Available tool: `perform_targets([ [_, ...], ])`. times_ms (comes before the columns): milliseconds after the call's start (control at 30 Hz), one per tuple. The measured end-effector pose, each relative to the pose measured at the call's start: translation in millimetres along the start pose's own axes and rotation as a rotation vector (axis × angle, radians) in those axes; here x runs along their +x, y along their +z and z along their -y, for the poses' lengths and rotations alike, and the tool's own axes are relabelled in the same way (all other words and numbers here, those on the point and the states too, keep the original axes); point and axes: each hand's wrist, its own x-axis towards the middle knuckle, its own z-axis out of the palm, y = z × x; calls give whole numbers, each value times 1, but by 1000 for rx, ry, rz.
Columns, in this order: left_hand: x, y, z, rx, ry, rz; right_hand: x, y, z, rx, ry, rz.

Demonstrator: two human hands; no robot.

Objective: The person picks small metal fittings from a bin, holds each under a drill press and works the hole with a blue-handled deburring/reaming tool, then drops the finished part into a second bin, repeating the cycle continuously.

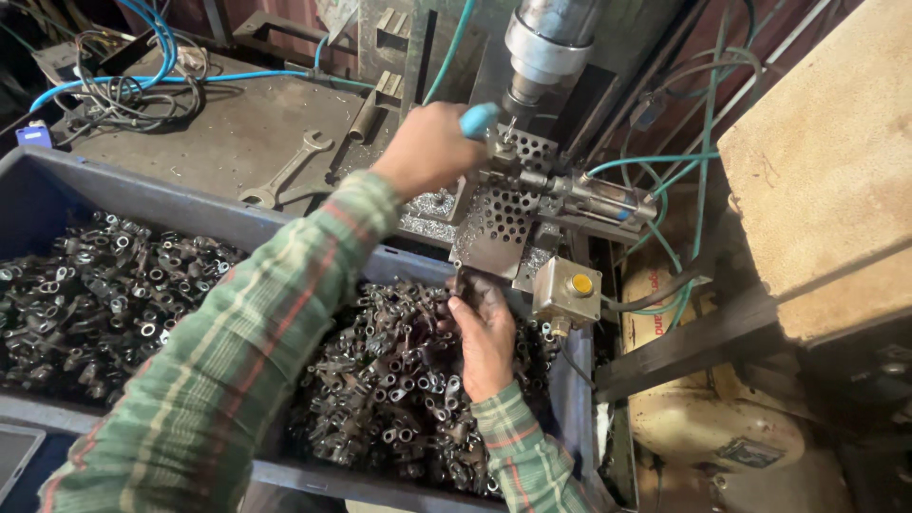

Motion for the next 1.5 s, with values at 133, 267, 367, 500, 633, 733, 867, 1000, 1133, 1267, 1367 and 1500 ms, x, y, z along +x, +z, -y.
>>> perform_targets([
  [133,-35,-12,24,-291,-45,101,1,2,7,-100,-36,-76],
  [267,-93,-31,53,-172,57,64,7,7,15,-78,-101,-116],
  [367,-146,-57,88,-62,-63,-87,14,9,25,-50,-117,-174],
  [500,-221,-81,149,201,-262,-231,33,13,42,-59,-154,-233],
  [633,-277,-83,208,575,-238,-136,79,23,55,-41,-149,-378],
  [733,-302,-74,236,708,-560,260,114,23,53,-99,-140,-446],
  [867,-301,-62,251,829,-578,493,150,18,38,-60,-223,-405],
  [1000,-294,-63,251,780,-578,508,170,18,30,-86,-323,-407],
  [1133,-292,-65,249,753,-583,527,172,24,38,-96,-110,-410],
  [1267,-292,-64,250,737,-564,532,155,25,57,-156,-15,-245],
  [1367,-294,-61,253,762,-504,535,128,9,79,-424,18,-65],
  [1500,-295,-60,259,758,-517,519,74,-15,108,-1249,-434,-43],
])
